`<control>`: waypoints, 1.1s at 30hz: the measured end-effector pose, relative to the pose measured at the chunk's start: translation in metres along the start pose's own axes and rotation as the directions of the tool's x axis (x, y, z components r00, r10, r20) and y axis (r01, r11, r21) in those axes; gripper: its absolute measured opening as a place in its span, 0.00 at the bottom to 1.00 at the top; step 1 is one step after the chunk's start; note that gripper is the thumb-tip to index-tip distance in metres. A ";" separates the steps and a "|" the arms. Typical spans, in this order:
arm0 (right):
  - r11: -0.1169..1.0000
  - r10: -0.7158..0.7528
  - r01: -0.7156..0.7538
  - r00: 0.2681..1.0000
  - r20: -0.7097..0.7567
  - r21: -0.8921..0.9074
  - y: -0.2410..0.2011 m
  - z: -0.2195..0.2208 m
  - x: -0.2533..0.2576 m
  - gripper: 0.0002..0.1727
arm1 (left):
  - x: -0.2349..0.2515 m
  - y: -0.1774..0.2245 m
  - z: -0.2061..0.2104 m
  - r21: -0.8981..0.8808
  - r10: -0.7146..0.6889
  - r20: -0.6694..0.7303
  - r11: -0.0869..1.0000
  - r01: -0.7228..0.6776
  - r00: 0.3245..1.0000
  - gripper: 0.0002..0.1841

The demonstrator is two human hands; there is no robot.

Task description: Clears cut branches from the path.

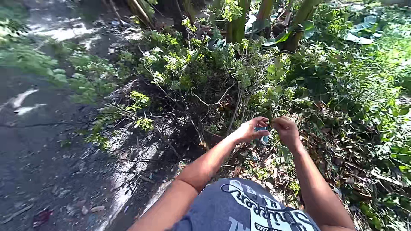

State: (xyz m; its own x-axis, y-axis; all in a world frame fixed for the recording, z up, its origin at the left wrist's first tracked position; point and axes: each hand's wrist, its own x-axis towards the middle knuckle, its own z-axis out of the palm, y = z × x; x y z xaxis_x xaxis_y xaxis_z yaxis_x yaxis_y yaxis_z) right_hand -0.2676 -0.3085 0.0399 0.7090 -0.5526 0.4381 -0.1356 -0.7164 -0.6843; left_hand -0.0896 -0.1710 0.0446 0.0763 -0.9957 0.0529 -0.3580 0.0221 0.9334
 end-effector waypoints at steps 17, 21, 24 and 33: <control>0.996 -0.034 0.037 0.999 0.041 -0.076 -0.039 0.108 -0.029 0.14 | -0.033 -0.031 0.041 -0.728 -0.383 -0.601 0.625 -0.282 0.701 0.03; 0.968 -0.082 0.100 0.993 0.086 -0.231 -0.036 0.110 -0.046 0.21 | -0.032 -0.060 0.004 -0.777 -0.564 -0.616 0.551 -0.304 0.550 0.05; 0.953 -0.076 0.108 0.990 0.123 -0.284 -0.024 0.094 -0.062 0.22 | -0.054 -0.086 -0.060 -0.697 -0.528 -0.711 0.616 -0.368 0.464 0.08; 0.959 0.204 -0.221 0.973 0.110 0.177 -0.028 0.099 -0.032 0.24 | -0.054 -0.026 0.017 -0.576 -0.239 -0.650 0.774 -0.263 0.722 0.02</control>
State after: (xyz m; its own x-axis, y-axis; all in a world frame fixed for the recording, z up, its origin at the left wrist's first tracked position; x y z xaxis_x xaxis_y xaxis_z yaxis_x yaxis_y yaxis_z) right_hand -0.2180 -0.2287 -0.0132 0.7385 -0.6365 0.2223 -0.1644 -0.4898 -0.8562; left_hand -0.1005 -0.1191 0.0113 0.7453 -0.6652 0.0458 0.2388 0.3305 0.9131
